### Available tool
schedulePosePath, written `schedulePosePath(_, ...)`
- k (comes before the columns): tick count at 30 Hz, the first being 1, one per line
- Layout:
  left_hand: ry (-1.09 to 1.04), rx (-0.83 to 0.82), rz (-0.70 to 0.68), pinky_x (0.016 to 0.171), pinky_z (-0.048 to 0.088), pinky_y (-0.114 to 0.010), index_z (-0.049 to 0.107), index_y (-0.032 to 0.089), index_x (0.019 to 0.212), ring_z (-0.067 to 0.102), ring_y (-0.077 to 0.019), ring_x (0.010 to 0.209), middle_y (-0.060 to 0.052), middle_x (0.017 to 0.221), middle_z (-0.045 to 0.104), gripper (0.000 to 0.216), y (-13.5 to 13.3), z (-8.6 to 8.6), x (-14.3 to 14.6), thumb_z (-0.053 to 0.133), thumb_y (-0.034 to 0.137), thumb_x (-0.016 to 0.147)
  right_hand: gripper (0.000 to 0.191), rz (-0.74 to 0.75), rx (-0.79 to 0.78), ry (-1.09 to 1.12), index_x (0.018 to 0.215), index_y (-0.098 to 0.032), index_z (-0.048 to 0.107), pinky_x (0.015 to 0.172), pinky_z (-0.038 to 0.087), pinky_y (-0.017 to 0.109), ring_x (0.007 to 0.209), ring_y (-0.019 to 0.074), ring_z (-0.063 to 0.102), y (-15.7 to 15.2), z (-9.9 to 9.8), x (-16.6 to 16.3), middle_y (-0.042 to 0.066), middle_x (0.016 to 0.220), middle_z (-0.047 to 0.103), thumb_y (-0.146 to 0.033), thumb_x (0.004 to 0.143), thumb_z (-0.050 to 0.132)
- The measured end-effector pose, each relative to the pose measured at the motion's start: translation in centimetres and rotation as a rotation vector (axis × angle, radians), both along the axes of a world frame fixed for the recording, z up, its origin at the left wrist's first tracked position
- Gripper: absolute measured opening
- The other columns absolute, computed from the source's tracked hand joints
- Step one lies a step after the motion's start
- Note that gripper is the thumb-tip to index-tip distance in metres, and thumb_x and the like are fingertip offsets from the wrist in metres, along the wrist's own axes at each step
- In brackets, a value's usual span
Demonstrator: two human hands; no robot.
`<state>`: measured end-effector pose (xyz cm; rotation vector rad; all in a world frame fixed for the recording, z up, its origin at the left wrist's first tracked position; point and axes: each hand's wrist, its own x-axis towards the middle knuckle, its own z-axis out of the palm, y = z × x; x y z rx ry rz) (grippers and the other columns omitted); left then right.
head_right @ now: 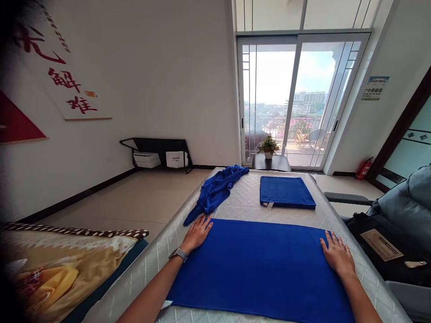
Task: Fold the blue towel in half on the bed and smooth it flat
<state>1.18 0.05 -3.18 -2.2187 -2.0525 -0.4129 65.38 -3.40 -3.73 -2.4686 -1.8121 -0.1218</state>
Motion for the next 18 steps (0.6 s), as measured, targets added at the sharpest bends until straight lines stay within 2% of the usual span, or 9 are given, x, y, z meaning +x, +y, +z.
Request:
schedulePosePath(4,-0.051,-0.048,0.004,0.121,0.028,-0.046,0.047,0.020,0.150,0.036,-0.0267,0.149,-0.013,0.157,0.046,0.052,0.4,0.4,-0.1,0.035,0.037,0.103,0.069,0.014,0.007,-0.021,0.156,-0.022,0.040,0.120,0.026,0.049,0.146,0.0298,0.038,0.3,1.0,0.3,0.009,0.161,0.040,-0.052,0.096,0.022)
schedulePosePath(9,-0.129,-0.073,0.032,0.115,0.038,-0.037,0.062,0.021,0.135,0.054,-0.0219,0.134,-0.010,0.144,0.061,0.044,1.9,2.7,-1.4,0.036,0.035,0.102,0.057,0.050,0.068,-0.077,0.140,-0.022,0.060,0.108,0.041,0.044,0.128,0.0281,0.057,1.2,3.4,1.1,0.011,0.143,0.061,-0.035,0.096,0.027)
schedulePosePath(14,-0.162,-0.091,0.062,0.102,0.046,-0.031,0.074,0.019,0.108,0.066,-0.0221,0.114,-0.010,0.120,0.073,0.029,3.1,4.6,-3.0,0.048,0.023,0.094,0.048,0.040,0.002,-0.032,0.122,-0.023,0.071,0.093,0.048,0.043,0.116,0.0301,0.064,3.0,5.5,2.3,0.013,0.129,0.069,-0.034,0.095,0.032)
schedulePosePath(18,-0.169,-0.109,0.077,0.099,0.047,-0.031,0.075,0.020,0.098,0.066,-0.0224,0.111,-0.009,0.114,0.074,0.024,3.9,4.9,-3.5,0.052,0.021,0.091,0.041,0.088,-0.054,0.012,0.105,-0.024,0.076,0.088,0.049,0.042,0.108,0.0299,0.067,3.9,6.4,3.0,0.013,0.116,0.074,-0.034,0.093,0.038)
